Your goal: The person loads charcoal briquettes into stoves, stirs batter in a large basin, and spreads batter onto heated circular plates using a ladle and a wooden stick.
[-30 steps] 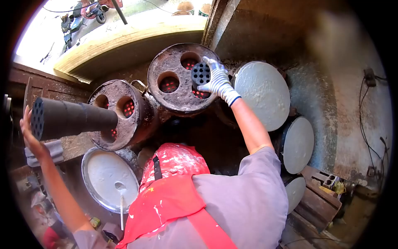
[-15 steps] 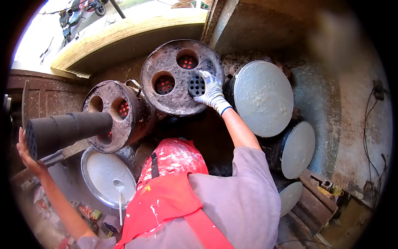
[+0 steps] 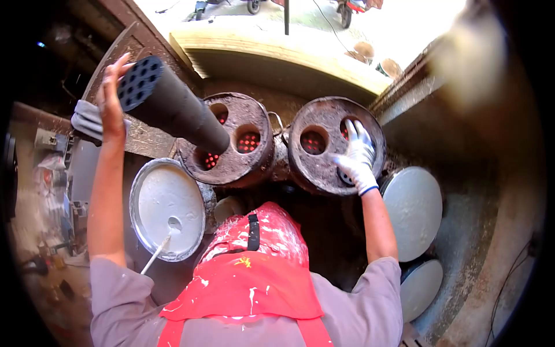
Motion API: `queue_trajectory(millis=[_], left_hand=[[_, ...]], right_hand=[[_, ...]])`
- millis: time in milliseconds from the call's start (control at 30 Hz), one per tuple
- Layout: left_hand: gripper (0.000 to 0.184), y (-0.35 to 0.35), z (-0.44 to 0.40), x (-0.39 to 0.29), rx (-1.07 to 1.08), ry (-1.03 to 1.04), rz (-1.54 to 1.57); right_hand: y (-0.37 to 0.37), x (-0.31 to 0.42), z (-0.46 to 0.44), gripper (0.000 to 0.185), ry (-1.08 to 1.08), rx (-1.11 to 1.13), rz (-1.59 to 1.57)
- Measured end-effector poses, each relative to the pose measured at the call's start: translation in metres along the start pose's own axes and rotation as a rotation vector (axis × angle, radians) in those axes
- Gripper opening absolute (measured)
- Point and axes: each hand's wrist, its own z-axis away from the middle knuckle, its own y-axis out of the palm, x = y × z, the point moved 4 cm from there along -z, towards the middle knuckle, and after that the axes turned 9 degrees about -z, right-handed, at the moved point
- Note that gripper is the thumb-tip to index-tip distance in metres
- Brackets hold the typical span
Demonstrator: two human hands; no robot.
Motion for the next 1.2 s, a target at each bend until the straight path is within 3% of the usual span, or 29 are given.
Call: queue_trajectory(millis=[100,167,233,300,367,433,533,567,600,700,767,833,900,967,1067,1200], left_hand=[[0.05,0.0,0.0,-0.002,-0.027,-0.006,0.106],[0.055,0.003,0.003,0.002,0.023,-0.099,0.092],[0.056,0.003,0.001,0.008,-0.018,-0.095,0.147],[0.056,0.005,-0.003,0.02,-0.027,-0.089,0.233],[0.056,0.002,0.0,0.016,-0.011,-0.088,0.183],[0.062,-0.001,-0.002,0.018,-0.104,-0.02,0.12],[0.063,0.003,-0.013,0.043,-0.048,-0.118,0.306],[0.064,0.0,-0.005,0.029,-0.023,-0.262,0.338],[0.066,-0.001,-0.003,0.025,0.004,-0.327,0.355],[0.074,0.011,0.001,0.04,0.079,-0.46,0.349],[0.075,0.023,0.006,0.053,0.112,-0.481,0.312],[0.073,0.032,0.009,0.059,0.12,-0.482,0.288],[0.071,0.04,0.011,0.062,0.125,-0.475,0.288],[0.065,0.044,0.014,0.06,0.155,-0.485,0.291],[0.062,0.049,0.012,0.076,0.146,-0.366,0.263],[0.061,0.044,0.014,0.064,0.157,-0.377,0.211]], right_hand=[[-0.059,0.156,-0.057,0.102,-0.384,-0.133,-0.596],[-0.076,0.241,-0.076,0.105,-0.602,-0.055,-0.699],[-0.089,0.313,-0.084,0.106,-0.757,-0.154,-0.612],[-0.093,0.358,-0.086,0.106,-0.734,0.039,-0.427],[-0.093,0.38,-0.09,0.102,-0.803,0.042,-0.378],[-0.089,0.39,-0.092,0.097,-0.731,0.25,-0.229],[-0.071,0.386,-0.098,0.092,-0.734,0.203,-0.387],[-0.07,0.384,-0.099,0.092,-0.748,0.157,-0.392],[-0.074,0.38,-0.098,0.093,-0.783,0.013,-0.291],[-0.081,0.356,-0.102,0.09,-0.771,-0.002,-0.422],[-0.11,0.334,-0.09,0.092,-0.764,-0.146,-0.371],[-0.144,0.316,-0.068,0.085,-0.466,0.159,-0.515],[-0.112,0.25,-0.093,0.092,-0.511,-0.037,-0.571],[-0.105,0.206,-0.083,0.095,-0.424,-0.074,-0.652],[-0.079,0.141,-0.068,0.094,-0.287,-0.159,-0.319],[-0.019,0.068,-0.052,0.096,-0.09,-0.11,-0.224]])
